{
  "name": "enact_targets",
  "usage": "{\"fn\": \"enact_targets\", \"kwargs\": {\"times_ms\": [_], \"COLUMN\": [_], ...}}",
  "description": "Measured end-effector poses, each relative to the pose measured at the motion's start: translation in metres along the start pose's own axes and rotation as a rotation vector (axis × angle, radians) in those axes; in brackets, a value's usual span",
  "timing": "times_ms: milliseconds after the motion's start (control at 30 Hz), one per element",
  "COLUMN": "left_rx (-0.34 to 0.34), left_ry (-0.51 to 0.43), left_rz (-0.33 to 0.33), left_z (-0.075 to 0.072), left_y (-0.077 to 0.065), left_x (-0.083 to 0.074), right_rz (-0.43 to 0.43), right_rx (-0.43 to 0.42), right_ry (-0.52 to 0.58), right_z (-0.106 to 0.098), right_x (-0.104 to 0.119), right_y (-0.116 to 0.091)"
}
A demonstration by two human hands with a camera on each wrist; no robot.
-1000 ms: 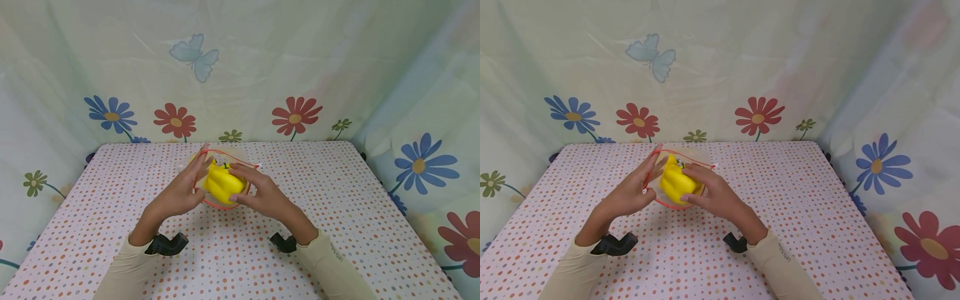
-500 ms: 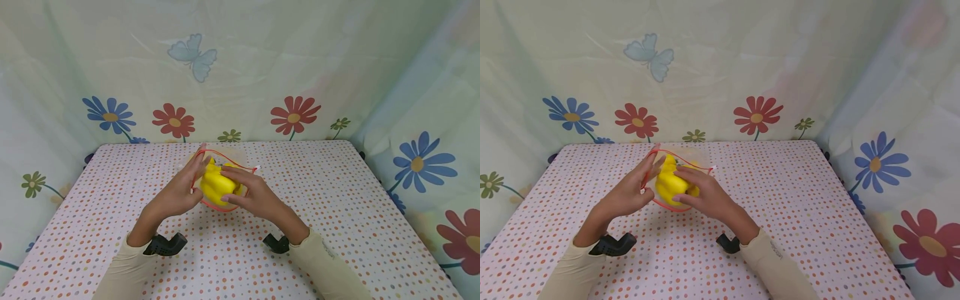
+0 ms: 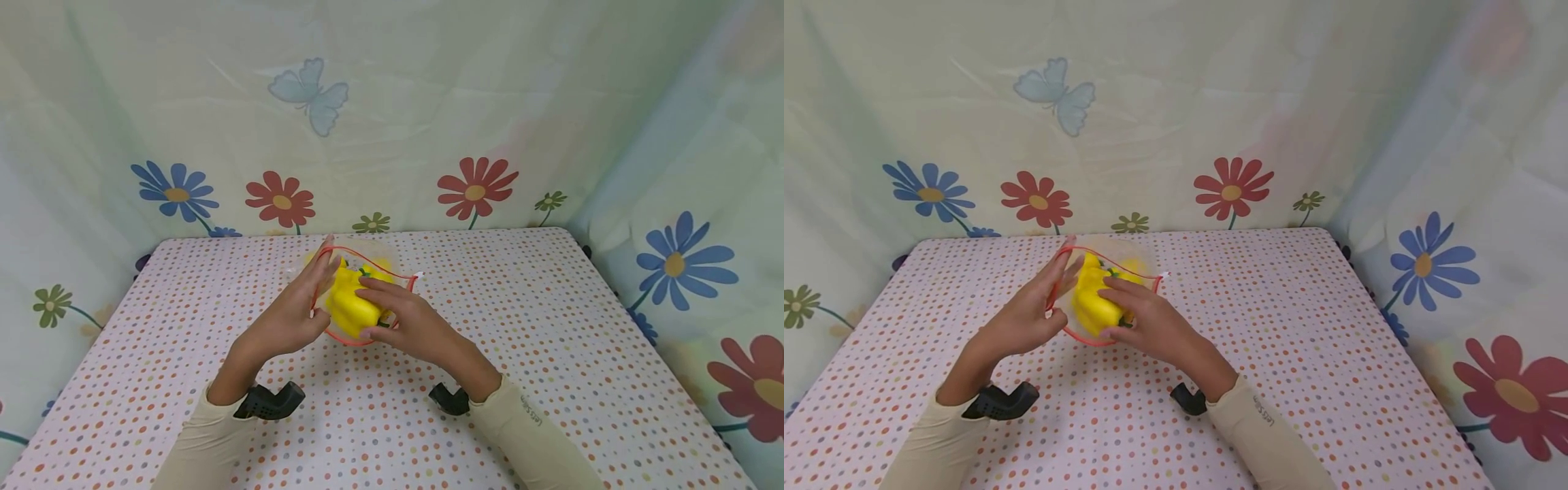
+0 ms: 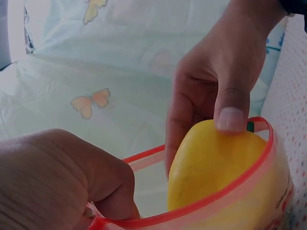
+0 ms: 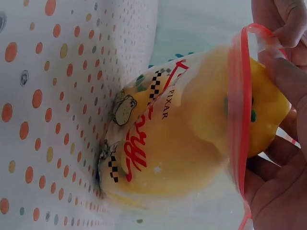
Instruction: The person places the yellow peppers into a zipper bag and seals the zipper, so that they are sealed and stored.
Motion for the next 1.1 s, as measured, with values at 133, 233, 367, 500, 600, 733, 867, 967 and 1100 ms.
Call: {"fn": "enact_targets", "kwargs": {"times_ms": [133,233,367,500,600,733,867,967,1100], "left_rx": [-0.011,-0.015,-0.021,-0.025,-0.023,-0.018,-0.018,-0.018,-0.019], "left_ry": [-0.006,-0.016,-0.028,-0.038,-0.048,-0.054,-0.046,-0.040,-0.035], "left_rz": [0.002,0.005,0.001,0.001,0.000,-0.014,-0.021,-0.020,-0.015], "left_z": [0.000,-0.001,-0.001,-0.001,-0.001,-0.001,-0.002,-0.003,-0.003], "left_y": [0.000,0.000,0.000,0.000,0.000,0.000,-0.001,-0.001,-0.001], "left_x": [0.001,0.001,0.002,0.003,0.003,0.005,0.005,0.004,0.005], "right_rz": [-0.020,-0.076,-0.257,-0.422,-0.422,-0.306,-0.157,-0.064,-0.019], "right_rx": [-0.011,-0.051,-0.203,-0.413,-0.481,-0.423,-0.338,-0.307,-0.325], "right_ry": [0.022,0.065,0.140,0.150,0.195,0.338,0.424,0.437,0.408], "right_z": [-0.001,-0.004,-0.012,-0.024,-0.031,-0.034,-0.032,-0.030,-0.029], "right_x": [-0.001,-0.001,-0.004,-0.010,-0.016,-0.027,-0.039,-0.045,-0.051], "right_y": [-0.001,-0.002,-0.004,-0.006,-0.009,-0.016,-0.022,-0.023,-0.022]}}
Point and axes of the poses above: each hand's wrist, its own y-axis towards the middle knuckle, its own z-axis out of the palm, x = y × z, the point moved 1 cm from there along y, towards the middle knuckle, and after that the axes turned 11 degrees about y, right-handed, at the moved point
